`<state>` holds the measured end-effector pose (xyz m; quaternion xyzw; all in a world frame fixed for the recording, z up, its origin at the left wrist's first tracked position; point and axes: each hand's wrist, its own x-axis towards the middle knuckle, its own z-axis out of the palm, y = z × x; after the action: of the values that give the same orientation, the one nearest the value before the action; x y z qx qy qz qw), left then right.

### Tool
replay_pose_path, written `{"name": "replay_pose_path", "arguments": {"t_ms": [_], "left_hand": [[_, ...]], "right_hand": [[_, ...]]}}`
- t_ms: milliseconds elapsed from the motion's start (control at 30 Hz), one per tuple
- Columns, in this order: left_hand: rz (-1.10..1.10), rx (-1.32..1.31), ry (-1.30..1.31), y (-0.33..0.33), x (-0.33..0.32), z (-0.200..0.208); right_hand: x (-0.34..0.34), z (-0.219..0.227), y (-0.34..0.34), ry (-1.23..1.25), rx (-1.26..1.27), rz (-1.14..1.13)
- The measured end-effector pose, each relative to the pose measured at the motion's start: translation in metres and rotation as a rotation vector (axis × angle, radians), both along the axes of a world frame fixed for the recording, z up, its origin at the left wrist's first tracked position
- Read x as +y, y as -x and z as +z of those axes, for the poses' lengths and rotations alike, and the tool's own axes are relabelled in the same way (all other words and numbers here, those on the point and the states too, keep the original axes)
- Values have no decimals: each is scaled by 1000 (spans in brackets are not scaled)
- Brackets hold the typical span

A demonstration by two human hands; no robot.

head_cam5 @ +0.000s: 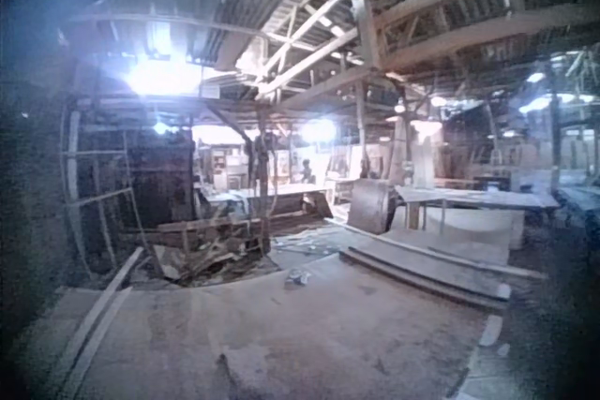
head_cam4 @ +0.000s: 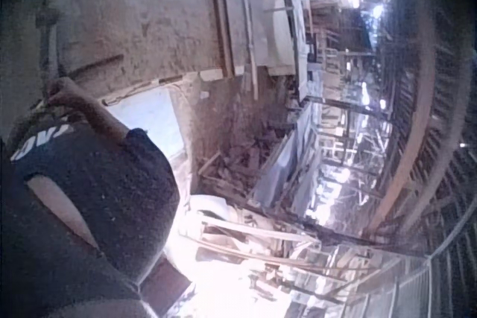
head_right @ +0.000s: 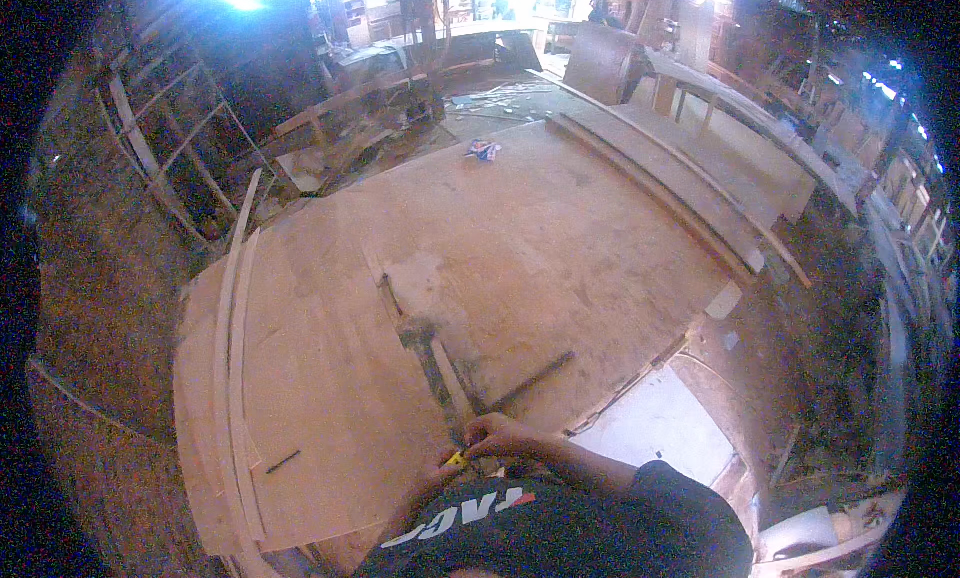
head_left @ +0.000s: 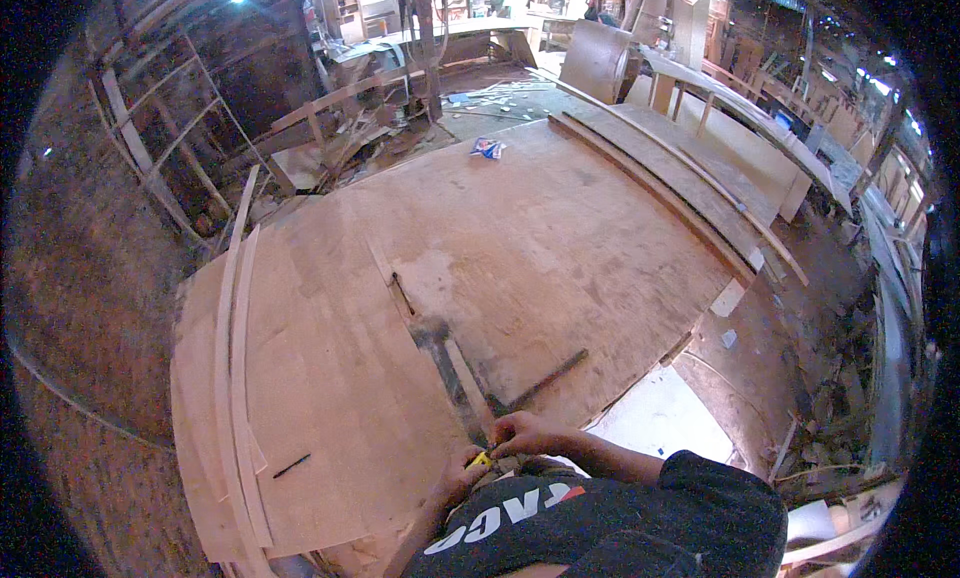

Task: The person assembles wooden planks on a workbench, using a hammer to drive nails and a tape measure to check dimensions. They repeatedly pick up planks, align them, and hammer them into place.

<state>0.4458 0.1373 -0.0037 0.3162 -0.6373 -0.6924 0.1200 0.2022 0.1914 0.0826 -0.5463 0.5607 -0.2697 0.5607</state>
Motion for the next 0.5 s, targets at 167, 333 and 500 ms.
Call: {"name": "replay_pose_path", "arguments": {"t_ms": [167,333,500], "left_hand": [[272,-452,410,9,-10,39],[335,-828,750,-47,-45,59],[552,-607,971,-112,-62,48]], "right_hand": [[-13,13,77,-64,-274,-250],[-17,58,208,91,-459,-841],[1,102,343,527,-407,-1379]]}}
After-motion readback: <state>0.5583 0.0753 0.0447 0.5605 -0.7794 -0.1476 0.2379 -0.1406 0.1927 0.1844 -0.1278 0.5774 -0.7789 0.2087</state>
